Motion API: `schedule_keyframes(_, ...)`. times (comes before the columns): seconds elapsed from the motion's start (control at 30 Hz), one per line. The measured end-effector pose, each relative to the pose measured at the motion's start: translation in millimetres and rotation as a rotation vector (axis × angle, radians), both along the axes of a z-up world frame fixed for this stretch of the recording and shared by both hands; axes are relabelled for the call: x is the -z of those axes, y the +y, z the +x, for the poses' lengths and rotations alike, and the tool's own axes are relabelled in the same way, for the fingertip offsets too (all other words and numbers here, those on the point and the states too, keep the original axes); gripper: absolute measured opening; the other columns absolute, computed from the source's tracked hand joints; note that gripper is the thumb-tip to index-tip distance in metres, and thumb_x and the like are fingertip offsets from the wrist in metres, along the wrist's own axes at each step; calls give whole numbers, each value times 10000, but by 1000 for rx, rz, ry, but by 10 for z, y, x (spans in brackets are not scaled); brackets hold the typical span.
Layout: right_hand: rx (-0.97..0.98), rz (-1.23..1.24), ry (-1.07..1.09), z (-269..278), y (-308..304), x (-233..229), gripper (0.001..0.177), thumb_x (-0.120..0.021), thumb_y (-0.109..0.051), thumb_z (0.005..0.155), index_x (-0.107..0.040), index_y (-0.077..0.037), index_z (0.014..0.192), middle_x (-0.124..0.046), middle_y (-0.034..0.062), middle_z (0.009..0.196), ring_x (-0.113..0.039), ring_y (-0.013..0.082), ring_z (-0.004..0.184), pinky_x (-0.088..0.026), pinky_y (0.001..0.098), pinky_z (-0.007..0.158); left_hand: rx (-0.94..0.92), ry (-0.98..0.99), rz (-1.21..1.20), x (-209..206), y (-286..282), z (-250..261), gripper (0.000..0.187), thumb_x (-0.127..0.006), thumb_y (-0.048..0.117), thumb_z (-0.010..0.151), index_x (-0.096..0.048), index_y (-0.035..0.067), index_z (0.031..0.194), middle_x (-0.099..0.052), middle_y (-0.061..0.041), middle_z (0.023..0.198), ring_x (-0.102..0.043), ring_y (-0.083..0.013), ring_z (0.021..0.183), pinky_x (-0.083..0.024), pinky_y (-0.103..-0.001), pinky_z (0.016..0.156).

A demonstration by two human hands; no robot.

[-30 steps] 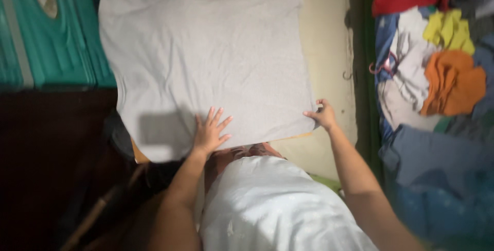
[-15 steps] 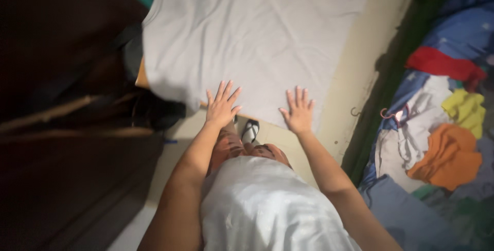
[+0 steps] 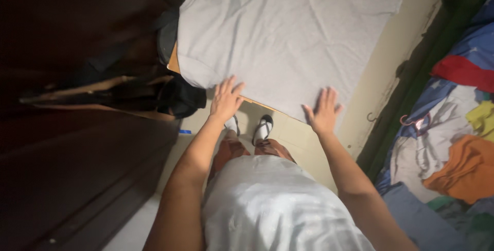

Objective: The person folds a grey t-shirt and a blue t-shirt on a wooden table. They smooth out the fabric, fold the sides and bottom up, and then fold the shirts in half to create neat rectangular stacks.

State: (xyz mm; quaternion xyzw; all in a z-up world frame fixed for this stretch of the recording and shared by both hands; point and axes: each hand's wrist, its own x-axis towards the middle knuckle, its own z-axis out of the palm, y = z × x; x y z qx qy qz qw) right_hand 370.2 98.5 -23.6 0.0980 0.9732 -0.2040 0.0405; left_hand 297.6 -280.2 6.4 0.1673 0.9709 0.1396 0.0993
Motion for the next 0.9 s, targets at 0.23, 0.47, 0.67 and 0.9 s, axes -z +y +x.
schedule_keyframes(0.23, -158, -13, 25, -651, -622, 118, 866, -571, -592, 981, -296, -119, 1652, -204, 116, 1743, -127, 347, 1617, -75, 646, 1237, -22, -55, -148, -65, -238, -72, 738, -691, 424, 910, -376, 301, 1567, -222, -92, 1675, -204, -350, 1531, -261, -665, 1139)
schedule_keyframes(0.47, 363, 60, 90, -412, -258, 110, 830, -595, -562, 994, -317, -98, 1624, -160, 222, 1701, -86, 416, 1565, -59, 706, 1171, 81, -104, -220, -291, -310, -164, 790, -686, 471, 888, -333, 311, 1576, -216, -106, 1657, -214, -347, 1512, -221, -708, 1133)
schedule_keyframes(0.67, -70, 56, 50, -561, -1212, 150, 780, -603, -594, 959, -395, -198, 1598, -234, 166, 1695, -147, 414, 1563, -114, 730, 1166, 33, -146, -97, -290, -392, -461, 532, -685, 418, 932, -552, 256, 1421, -447, -120, 1491, -400, -332, 1393, -182, -701, 1180)
schedule_keyframes(0.9, -86, -9, 181, -66, -1291, -50, 663, -757, -380, 883, -534, -150, 1463, -398, 174, 1578, -331, 414, 1469, -290, 637, 1124, -561, 136, 287, 422, -1362, -527, 553, -776, 149, 856, -543, 82, 1353, -509, -154, 1392, -460, -350, 1365, -356, -500, 1166)
